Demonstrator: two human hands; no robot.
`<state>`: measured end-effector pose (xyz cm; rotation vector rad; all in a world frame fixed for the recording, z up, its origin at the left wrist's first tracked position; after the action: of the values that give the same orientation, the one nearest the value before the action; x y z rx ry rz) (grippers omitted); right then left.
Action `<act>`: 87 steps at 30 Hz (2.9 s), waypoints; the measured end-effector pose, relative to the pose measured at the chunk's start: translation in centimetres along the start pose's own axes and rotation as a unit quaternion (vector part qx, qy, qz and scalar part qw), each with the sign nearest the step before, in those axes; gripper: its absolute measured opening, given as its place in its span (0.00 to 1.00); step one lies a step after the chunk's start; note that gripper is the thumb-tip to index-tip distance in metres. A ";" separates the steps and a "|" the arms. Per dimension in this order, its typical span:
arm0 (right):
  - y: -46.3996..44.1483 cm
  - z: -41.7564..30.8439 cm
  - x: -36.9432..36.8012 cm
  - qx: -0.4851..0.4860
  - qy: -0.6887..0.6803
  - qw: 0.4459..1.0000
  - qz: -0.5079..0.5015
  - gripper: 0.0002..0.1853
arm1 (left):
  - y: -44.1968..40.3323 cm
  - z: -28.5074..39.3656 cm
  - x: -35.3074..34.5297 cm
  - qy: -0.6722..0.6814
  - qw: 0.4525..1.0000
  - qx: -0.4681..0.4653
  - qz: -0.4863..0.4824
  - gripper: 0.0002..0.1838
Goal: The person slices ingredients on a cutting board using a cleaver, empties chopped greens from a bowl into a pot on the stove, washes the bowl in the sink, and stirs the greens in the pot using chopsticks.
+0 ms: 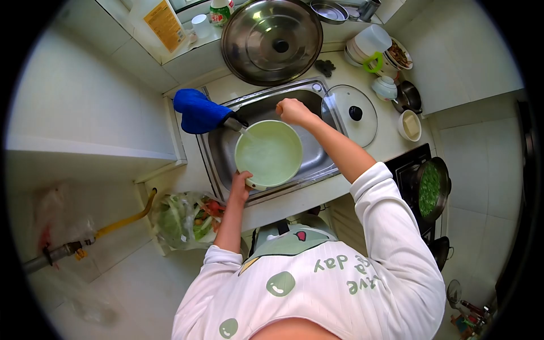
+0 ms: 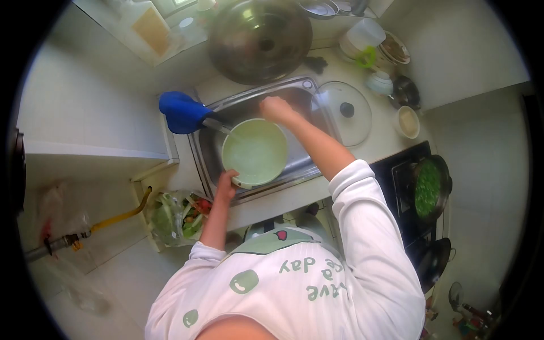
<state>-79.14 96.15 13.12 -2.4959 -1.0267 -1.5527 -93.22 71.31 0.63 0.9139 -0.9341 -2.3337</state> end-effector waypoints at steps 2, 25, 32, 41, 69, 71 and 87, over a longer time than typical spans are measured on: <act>-0.2 0.4 -1.1 0.018 0.015 1.000 0.003 0.09 | 0.3 0.0 0.2 -0.003 1.000 -0.001 -0.006 0.20; -9.2 -16.1 1.3 0.258 -0.114 0.951 0.128 0.14 | 0.9 -0.9 1.4 -0.038 0.999 0.004 -0.001 0.28; -9.8 -15.7 -1.9 0.351 -0.154 0.922 -0.051 0.19 | 0.9 -0.9 0.9 -0.037 0.999 0.009 -0.005 0.27; -0.5 -13.9 6.6 0.373 -0.164 0.913 -0.030 0.31 | 1.1 -0.6 0.0 -0.040 0.999 -0.006 -0.020 0.27; -2.7 -17.3 9.1 0.363 -0.176 0.910 -0.091 0.17 | 1.8 -0.5 -1.7 -0.017 1.000 0.000 0.001 0.25; -3.7 -16.2 9.1 0.306 -0.201 0.930 -0.043 0.16 | 1.5 -0.6 -1.5 -0.018 1.000 -0.002 -0.001 0.26; -12.2 -9.9 -0.6 0.060 -0.057 0.990 -0.113 0.25 | 0.5 -1.6 0.2 0.002 1.000 -0.003 -0.003 0.30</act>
<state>-93.71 101.89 13.86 -2.4843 -1.4198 -1.3615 -92.14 70.14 0.04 0.9198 -0.9234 -2.3385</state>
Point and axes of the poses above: each hand's wrist, its own y-axis away from the middle knuckle, its own x-axis out of the back of the hand, z = x × y, the point moved 2 cm from there along -y, towards the middle knuckle, and after that the axes turned 2 degrees about z, right-handed, at the moved point
